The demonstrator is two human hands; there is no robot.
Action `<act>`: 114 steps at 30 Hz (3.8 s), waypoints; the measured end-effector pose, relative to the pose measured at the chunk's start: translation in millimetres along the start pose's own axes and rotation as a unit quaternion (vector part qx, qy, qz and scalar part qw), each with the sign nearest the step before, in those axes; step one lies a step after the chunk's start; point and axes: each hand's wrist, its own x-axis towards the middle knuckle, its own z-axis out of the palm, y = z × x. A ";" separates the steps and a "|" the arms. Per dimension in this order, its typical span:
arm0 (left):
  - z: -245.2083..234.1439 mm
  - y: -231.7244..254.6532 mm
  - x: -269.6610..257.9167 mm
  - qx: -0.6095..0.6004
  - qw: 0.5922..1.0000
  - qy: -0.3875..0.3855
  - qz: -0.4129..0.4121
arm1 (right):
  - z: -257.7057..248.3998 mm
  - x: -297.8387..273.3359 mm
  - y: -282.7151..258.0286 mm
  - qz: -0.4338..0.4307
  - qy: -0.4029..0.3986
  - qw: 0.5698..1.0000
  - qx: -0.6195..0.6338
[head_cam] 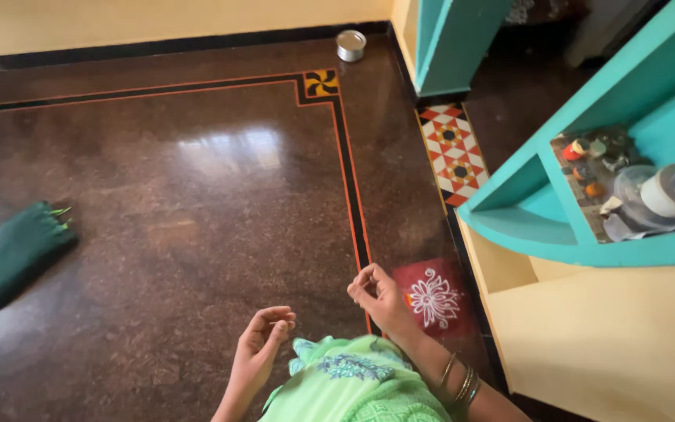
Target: The person walks from a living area into a kitchen, picks up two small containers from the counter, carries them back to the living area, and places them on a table. The person repeats this process with two different containers.
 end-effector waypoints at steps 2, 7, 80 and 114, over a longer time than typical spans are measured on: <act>-8.7 2.8 27.3 -0.019 0.999 -0.040 -0.030 | 3.0 14.9 -0.3 0.001 0.033 0.999 0.018; 6.5 18.0 103.2 -0.002 0.993 -0.110 -0.046 | -5.5 46.5 3.8 -0.007 0.090 0.994 0.068; 623.0 118.9 964.6 0.047 0.783 -0.588 -0.198 | -578.9 602.9 -127.3 -0.075 0.567 0.794 0.204; 980.4 57.3 1181.2 0.152 0.714 -0.664 -0.165 | -910.2 711.4 -190.5 -0.082 0.647 0.747 0.129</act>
